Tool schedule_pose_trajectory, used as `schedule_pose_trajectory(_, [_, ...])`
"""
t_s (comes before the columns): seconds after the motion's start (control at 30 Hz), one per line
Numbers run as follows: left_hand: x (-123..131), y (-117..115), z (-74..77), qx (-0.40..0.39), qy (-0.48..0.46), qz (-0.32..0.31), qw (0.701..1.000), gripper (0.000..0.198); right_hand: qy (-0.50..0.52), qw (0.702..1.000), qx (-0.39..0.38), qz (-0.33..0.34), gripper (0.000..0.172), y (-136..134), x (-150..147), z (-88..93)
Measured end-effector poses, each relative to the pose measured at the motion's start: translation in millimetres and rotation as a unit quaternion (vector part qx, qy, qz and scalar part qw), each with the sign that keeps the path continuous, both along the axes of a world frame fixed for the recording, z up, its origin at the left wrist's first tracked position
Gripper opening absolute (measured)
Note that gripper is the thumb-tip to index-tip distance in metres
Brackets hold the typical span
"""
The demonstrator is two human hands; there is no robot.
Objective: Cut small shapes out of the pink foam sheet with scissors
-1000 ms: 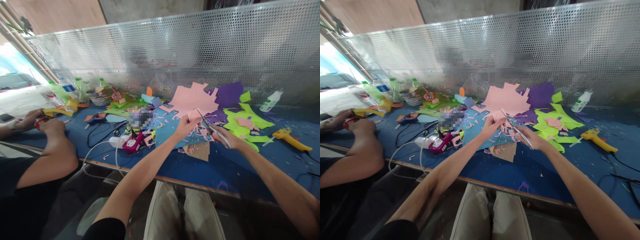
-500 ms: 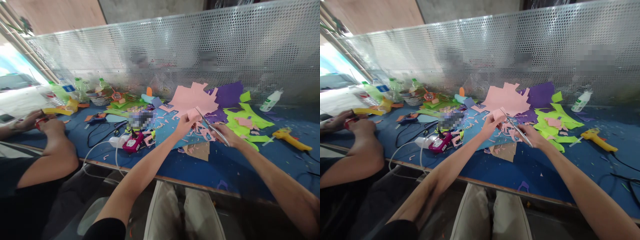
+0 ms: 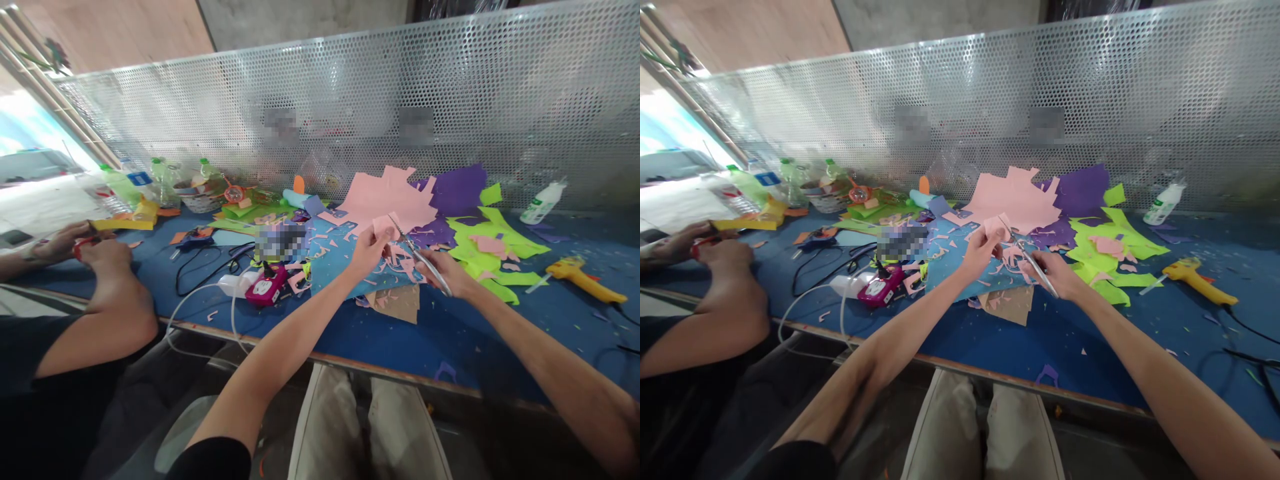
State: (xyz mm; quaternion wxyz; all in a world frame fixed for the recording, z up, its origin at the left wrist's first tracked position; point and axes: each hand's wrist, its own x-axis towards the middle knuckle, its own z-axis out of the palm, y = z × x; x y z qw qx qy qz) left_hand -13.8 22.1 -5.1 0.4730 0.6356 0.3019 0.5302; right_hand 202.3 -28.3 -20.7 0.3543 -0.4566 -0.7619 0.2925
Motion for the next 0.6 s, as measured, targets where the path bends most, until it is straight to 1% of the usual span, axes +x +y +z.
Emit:
schedule_pose_trajectory(0.1, [-1.4,-2.0,2.7,0.022,-0.001,-0.018,1.0,0.05,0.026,0.998,-0.022,0.054,0.053,-1.1,2.5,-2.1])
schedule_pose_trajectory(0.2, [-3.1,-5.7,6.1,0.052,0.022,-0.022,0.998,0.049,0.039,0.996,-0.02,0.08,0.056,-1.1,4.3,-2.4])
schedule_pose_trajectory(0.3, [-4.8,-7.9,7.1,0.069,0.051,-0.007,0.996,0.049,0.039,0.996,-0.016,0.077,0.058,-0.9,4.5,-1.7])
schedule_pose_trajectory(0.4, [-6.1,-7.7,6.2,0.076,0.062,-0.004,0.995,0.049,0.031,0.996,-0.016,0.079,0.061,-1.1,4.3,-1.5])
schedule_pose_trajectory(0.5, [-5.8,-5.6,4.1,0.069,0.045,-0.024,0.996,0.048,0.024,0.996,-0.026,0.087,0.063,-1.0,4.8,-2.3])
schedule_pose_trajectory(0.6, [-3.9,-2.6,1.5,0.04,0.015,-0.055,0.998,0.048,0.03,0.995,-0.033,0.094,0.061,-1.3,5.3,-2.9])
